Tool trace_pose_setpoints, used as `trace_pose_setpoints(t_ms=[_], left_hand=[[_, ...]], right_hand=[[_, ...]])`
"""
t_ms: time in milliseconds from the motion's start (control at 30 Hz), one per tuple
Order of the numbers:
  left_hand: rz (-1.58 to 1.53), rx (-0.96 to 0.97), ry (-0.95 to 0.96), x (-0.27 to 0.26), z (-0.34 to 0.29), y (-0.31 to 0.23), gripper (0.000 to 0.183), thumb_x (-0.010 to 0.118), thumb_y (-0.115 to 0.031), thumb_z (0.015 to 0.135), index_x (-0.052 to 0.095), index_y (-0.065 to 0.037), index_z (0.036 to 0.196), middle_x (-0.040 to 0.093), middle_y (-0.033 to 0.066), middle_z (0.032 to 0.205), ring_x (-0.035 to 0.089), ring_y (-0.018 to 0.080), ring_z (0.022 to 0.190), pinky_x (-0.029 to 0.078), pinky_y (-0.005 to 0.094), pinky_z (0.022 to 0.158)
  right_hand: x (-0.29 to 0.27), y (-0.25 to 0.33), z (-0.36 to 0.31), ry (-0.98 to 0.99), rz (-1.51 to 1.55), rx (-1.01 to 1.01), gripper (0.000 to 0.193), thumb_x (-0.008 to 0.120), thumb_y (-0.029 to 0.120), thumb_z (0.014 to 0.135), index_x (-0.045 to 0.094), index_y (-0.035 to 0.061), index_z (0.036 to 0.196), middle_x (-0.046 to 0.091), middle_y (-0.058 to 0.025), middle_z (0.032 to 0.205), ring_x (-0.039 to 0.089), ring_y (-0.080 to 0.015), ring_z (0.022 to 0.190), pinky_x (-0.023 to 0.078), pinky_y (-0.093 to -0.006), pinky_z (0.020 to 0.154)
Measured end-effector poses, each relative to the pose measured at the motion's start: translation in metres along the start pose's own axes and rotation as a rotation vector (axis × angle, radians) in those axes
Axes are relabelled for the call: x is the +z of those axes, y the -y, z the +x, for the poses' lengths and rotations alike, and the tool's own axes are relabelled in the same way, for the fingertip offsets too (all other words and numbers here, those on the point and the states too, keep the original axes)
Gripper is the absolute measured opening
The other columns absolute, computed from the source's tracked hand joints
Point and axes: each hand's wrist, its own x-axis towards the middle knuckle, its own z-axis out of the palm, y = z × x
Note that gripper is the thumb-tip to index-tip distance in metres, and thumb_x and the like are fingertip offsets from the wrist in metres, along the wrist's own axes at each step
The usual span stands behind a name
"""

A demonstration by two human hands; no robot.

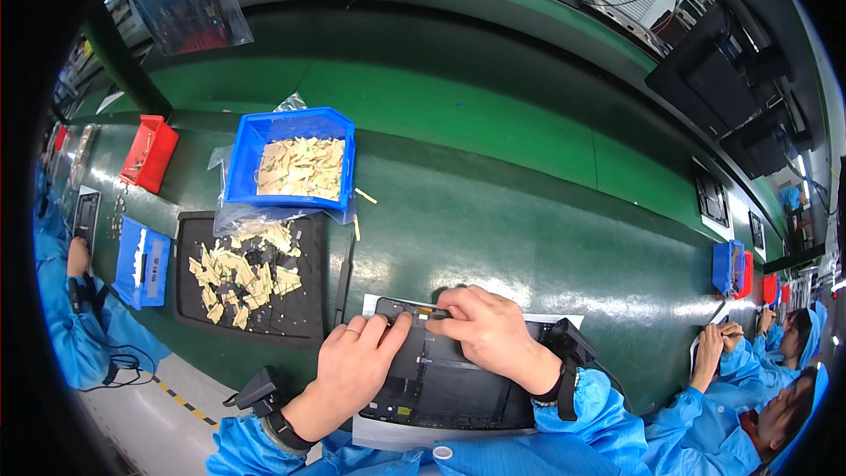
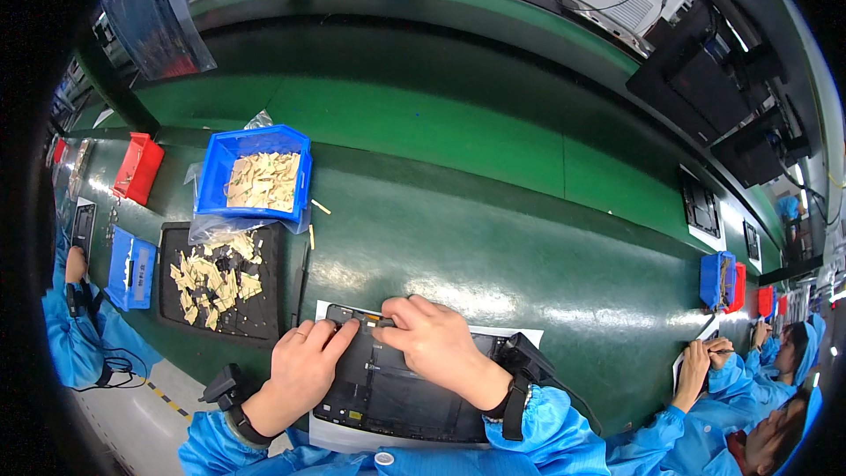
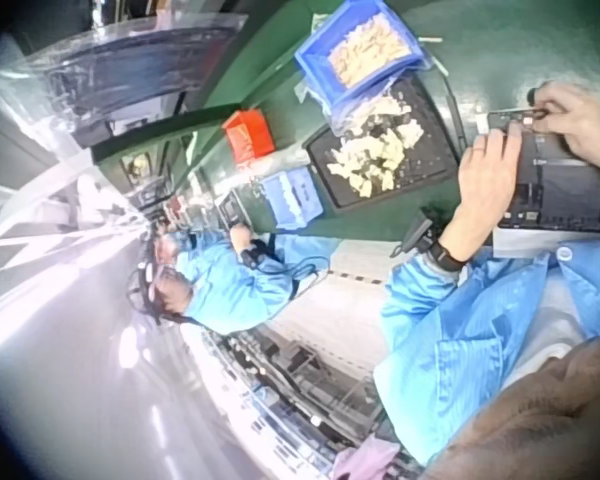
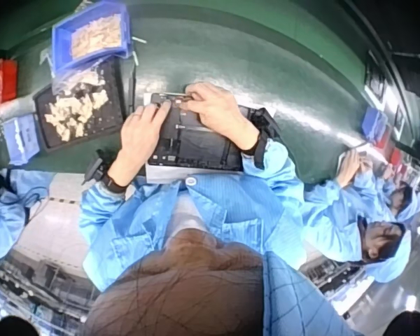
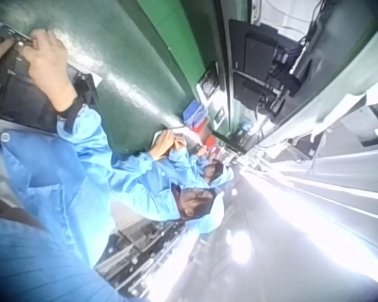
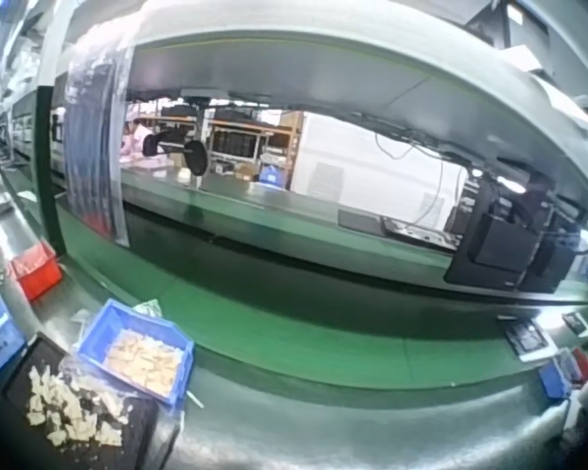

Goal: The person assembles internal components and plastic parts onto a tablet frame by hand, taking the parts from assembly containers and using tweezers for precise placement.

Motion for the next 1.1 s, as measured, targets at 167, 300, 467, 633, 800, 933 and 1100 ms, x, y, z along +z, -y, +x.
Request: trace_pose_setpoints(t_ms=[167, 300, 467, 633, 800, 933, 1100], left_hand=[[0.021, 0.002, 0.087, -0.010, 0.007, -0.005, 0.048, 0.058, -0.012, 0.074, 0.061, -0.015, 0.121, 0.046, 0.0033, 0.078, 0.053, 0.0197, 0.070, 0.045, 0.0301, 0.059], [0.053, 0.022, 0.190, -0.012, 0.011, -0.008, 0.054, 0.060, -0.016, 0.075, 0.056, -0.022, 0.129, 0.045, 0.0038, 0.083, 0.053, 0.0187, 0.072, 0.043, 0.0294, 0.057], [0.167, 0.072, 0.245, -0.010, 0.011, -0.010, 0.064, 0.061, -0.013, 0.075, 0.051, -0.028, 0.137, 0.044, 0.0065, 0.082, 0.053, 0.0208, 0.073, 0.045, 0.0305, 0.057], [0.112, 0.033, 0.270, -0.012, 0.015, -0.011, 0.063, 0.060, -0.012, 0.076, 0.051, -0.028, 0.137, 0.043, 0.0056, 0.081, 0.052, 0.0207, 0.072, 0.045, 0.0299, 0.057], [0.060, 0.019, 0.204, -0.005, 0.007, -0.011, 0.059, 0.058, -0.012, 0.076, 0.054, -0.024, 0.134, 0.043, 0.0053, 0.080, 0.051, 0.0207, 0.072, 0.046, 0.0295, 0.059], [0.082, -0.027, 0.073, 0.001, 0.001, -0.015, 0.054, 0.056, -0.012, 0.076, 0.057, -0.013, 0.130, 0.045, 0.0054, 0.081, 0.051, 0.0206, 0.073, 0.047, 0.0298, 0.060], [0.191, 0.017, 0.036, 0.006, -0.002, -0.014, 0.047, 0.057, -0.016, 0.076, 0.062, -0.007, 0.122, 0.046, 0.0037, 0.082, 0.051, 0.0183, 0.075, 0.043, 0.0267, 0.057]], right_hand=[[0.001, 0.004, 0.000, -0.161, 0.251, 0.261, 0.028, 0.056, -0.014, 0.072, 0.069, 0.0078, 0.084, 0.062, -0.0071, 0.097, 0.066, -0.0226, 0.075, 0.053, -0.0316, 0.060], [-0.001, 0.006, 0.002, -0.149, 0.297, 0.351, 0.028, 0.053, -0.014, 0.074, 0.068, 0.0053, 0.086, 0.062, -0.0095, 0.096, 0.065, -0.0254, 0.076, 0.051, -0.0328, 0.062], [-0.001, 0.005, 0.003, -0.121, 0.283, 0.361, 0.027, 0.053, -0.014, 0.075, 0.068, 0.0046, 0.087, 0.062, -0.0097, 0.096, 0.065, -0.0255, 0.078, 0.051, -0.0320, 0.064], [0.001, 0.005, 0.004, -0.157, 0.277, 0.345, 0.019, 0.059, -0.006, 0.077, 0.066, 0.0099, 0.085, 0.062, -0.0029, 0.094, 0.066, -0.0255, 0.076, 0.054, -0.0360, 0.062], [0.000, 0.003, 0.002, -0.104, 0.206, 0.327, 0.016, 0.060, -0.004, 0.077, 0.066, 0.0093, 0.085, 0.063, -0.0033, 0.093, 0.066, -0.0258, 0.077, 0.054, -0.0352, 0.063], [-0.005, 0.005, 0.004, -0.095, 0.159, 0.324, 0.015, 0.061, -0.002, 0.078, 0.065, 0.0086, 0.088, 0.063, -0.0037, 0.092, 0.066, -0.0248, 0.078, 0.054, -0.0342, 0.064], [0.000, 0.008, 0.015, -0.079, 0.078, 0.242, 0.012, 0.067, 0.006, 0.079, 0.067, 0.0105, 0.090, 0.064, -0.0047, 0.090, 0.066, -0.0227, 0.072, 0.053, -0.0309, 0.059]])
